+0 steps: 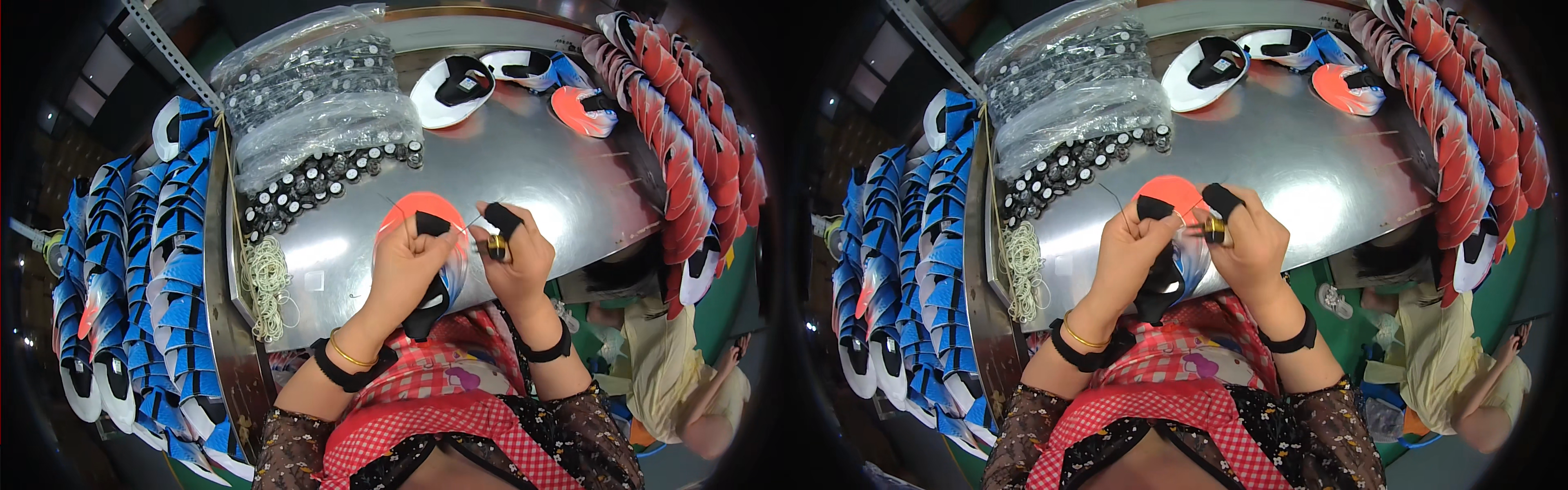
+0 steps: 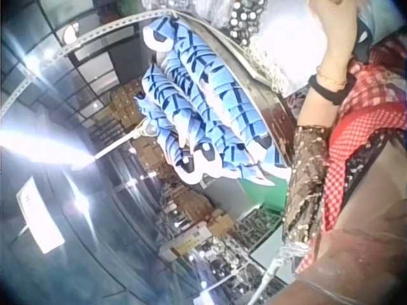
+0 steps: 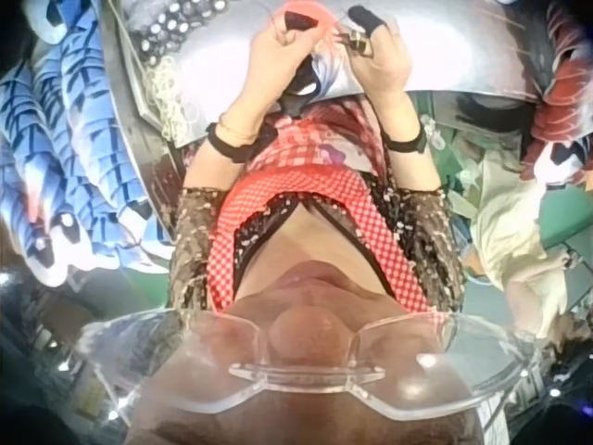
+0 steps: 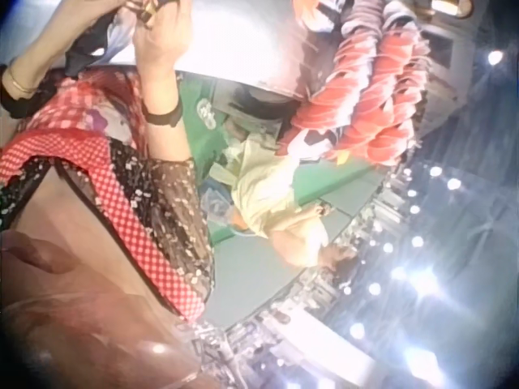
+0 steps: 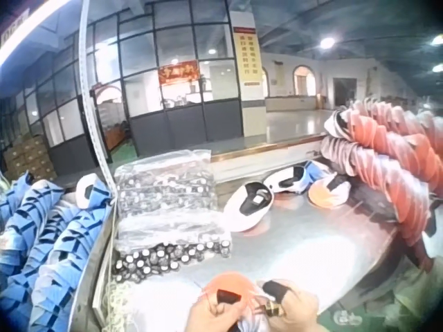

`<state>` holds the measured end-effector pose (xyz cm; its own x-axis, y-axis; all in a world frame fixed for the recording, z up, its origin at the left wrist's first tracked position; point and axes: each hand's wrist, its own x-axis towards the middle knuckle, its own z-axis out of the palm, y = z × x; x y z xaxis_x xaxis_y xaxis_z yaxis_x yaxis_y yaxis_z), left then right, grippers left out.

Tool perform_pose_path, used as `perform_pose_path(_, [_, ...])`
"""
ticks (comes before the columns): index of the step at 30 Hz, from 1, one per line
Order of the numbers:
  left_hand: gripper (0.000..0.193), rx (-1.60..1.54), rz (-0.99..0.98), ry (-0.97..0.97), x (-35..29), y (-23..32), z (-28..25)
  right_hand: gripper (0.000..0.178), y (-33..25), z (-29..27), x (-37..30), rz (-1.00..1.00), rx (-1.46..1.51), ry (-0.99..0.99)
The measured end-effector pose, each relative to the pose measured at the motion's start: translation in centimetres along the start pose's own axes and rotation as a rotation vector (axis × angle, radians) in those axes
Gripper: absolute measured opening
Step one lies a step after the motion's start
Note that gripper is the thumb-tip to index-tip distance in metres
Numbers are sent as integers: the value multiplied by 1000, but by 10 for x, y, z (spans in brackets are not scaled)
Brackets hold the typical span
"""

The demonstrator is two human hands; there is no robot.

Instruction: Attaching tags and components to shoe uppers using a fastening tool

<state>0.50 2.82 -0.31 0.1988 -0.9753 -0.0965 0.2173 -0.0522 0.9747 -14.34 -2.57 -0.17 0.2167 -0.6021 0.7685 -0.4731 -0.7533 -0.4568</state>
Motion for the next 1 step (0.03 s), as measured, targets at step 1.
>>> perform_pose_path(1, [5,64,41,-44,-2,-1,2,28,7,3,-2,-22,16,-7])
